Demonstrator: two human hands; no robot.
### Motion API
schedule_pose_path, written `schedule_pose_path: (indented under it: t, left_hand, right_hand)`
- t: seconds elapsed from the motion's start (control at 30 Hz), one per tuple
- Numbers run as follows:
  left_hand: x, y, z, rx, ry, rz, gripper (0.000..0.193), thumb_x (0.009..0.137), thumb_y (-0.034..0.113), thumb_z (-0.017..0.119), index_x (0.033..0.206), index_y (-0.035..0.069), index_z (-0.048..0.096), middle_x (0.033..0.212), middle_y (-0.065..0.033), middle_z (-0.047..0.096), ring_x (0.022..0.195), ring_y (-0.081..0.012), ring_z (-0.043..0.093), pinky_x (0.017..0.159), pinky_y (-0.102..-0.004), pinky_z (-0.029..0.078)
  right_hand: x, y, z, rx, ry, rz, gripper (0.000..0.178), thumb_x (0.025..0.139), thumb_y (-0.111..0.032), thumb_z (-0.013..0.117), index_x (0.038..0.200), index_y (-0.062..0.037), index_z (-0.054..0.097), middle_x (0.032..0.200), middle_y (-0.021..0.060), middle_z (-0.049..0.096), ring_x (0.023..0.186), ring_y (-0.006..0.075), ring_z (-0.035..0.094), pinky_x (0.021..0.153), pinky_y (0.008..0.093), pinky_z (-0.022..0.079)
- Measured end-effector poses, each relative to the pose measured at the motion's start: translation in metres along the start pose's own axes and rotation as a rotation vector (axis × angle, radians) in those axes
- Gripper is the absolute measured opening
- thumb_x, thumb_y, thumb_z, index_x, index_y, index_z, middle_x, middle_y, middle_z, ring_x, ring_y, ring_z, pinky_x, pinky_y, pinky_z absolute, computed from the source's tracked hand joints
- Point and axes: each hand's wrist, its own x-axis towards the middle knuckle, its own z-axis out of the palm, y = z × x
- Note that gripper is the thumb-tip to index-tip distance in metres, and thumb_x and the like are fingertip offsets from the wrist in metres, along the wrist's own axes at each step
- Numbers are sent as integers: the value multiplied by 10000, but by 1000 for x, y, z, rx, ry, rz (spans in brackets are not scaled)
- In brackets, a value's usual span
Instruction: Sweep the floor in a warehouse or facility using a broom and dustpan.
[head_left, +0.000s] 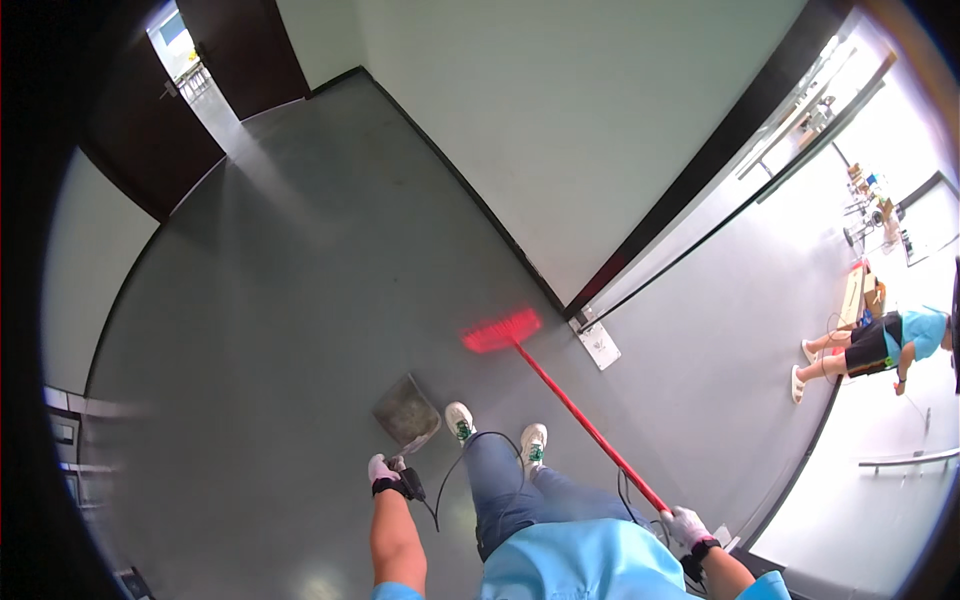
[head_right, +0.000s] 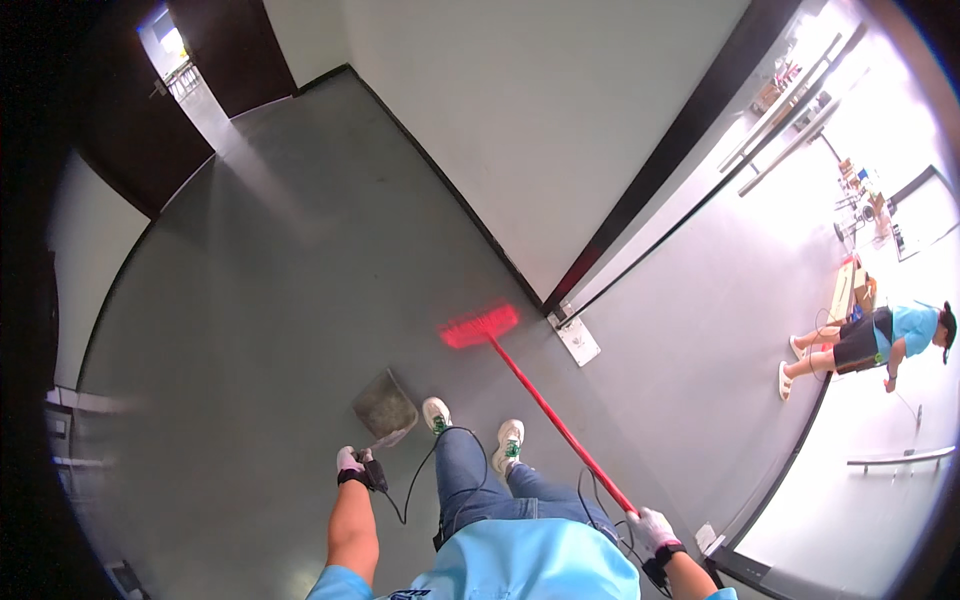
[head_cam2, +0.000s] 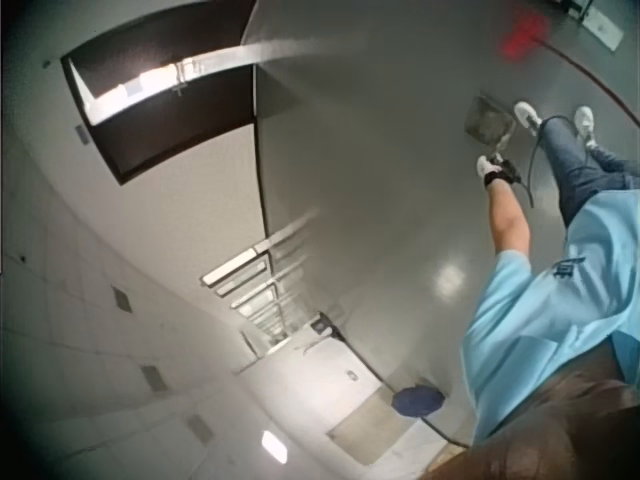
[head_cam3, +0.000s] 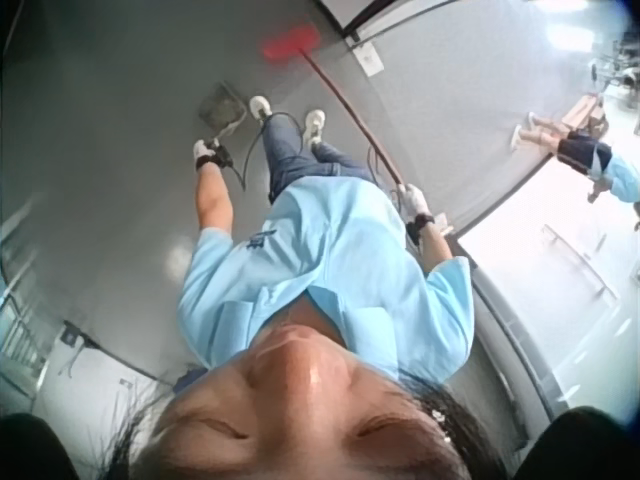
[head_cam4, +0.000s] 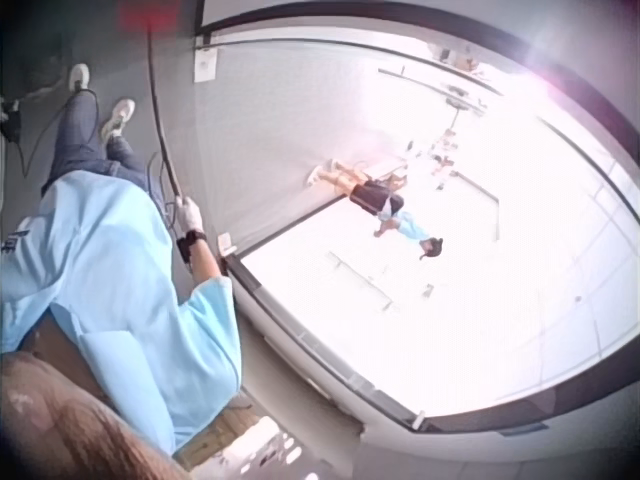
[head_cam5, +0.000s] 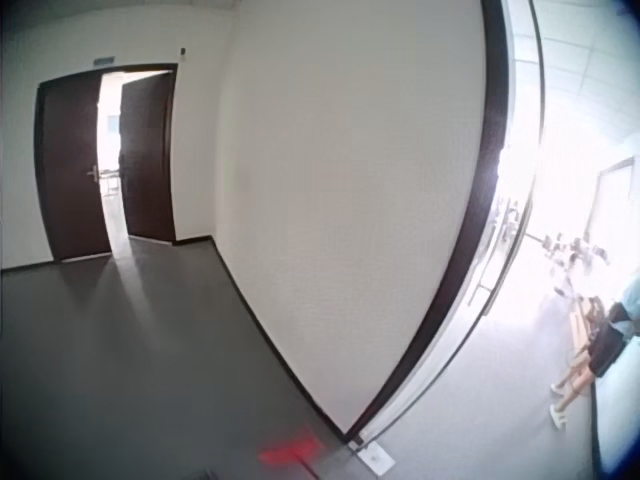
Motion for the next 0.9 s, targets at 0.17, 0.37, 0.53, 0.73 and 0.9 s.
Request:
schedule_pose_path:
  t: [0.17,0.37,0.53,0.73,0.9]
  left_hand:
    - [1,6,11,20,28,29,202,784,192,399,673,24,383,586,-105,461,431,-215,441,374,-281,346]
    - [22,31,4,155,-57,-8,254,793,208,383,623,21,404,529,-101,463,417,-190,443,361,-237,358]
    - [4,26,9,197,-62,-53,203,789,198,396,640,62,420,532,-49,462,430,-174,455,376,-231,373]
    - [22,30,-8,170,-127,-59,124,774,161,415,694,66,417,595,-56,451,476,-161,465,395,-231,376]
    - [10,44,-21,250,-193,-49,134,758,106,437,649,72,365,577,-32,404,462,-131,421,417,-228,395]
  right_hand:
    - [-29,57,64,-136,-22,107,505,767,-450,370,891,-1,565,894,217,557,886,330,522,780,375,403]
    - [-73,13,84,-72,41,170,489,683,-478,502,836,-25,601,811,191,585,803,309,563,717,362,437]
    - [-119,-14,95,176,5,265,415,670,-373,566,814,16,582,643,149,574,574,241,583,538,337,474]
    - [-116,-58,125,491,-3,237,398,721,-365,512,759,29,556,559,94,519,463,185,536,439,304,452]
    - [-101,-75,138,804,-126,276,395,793,-407,430,737,-32,538,499,11,443,372,119,399,360,264,351]
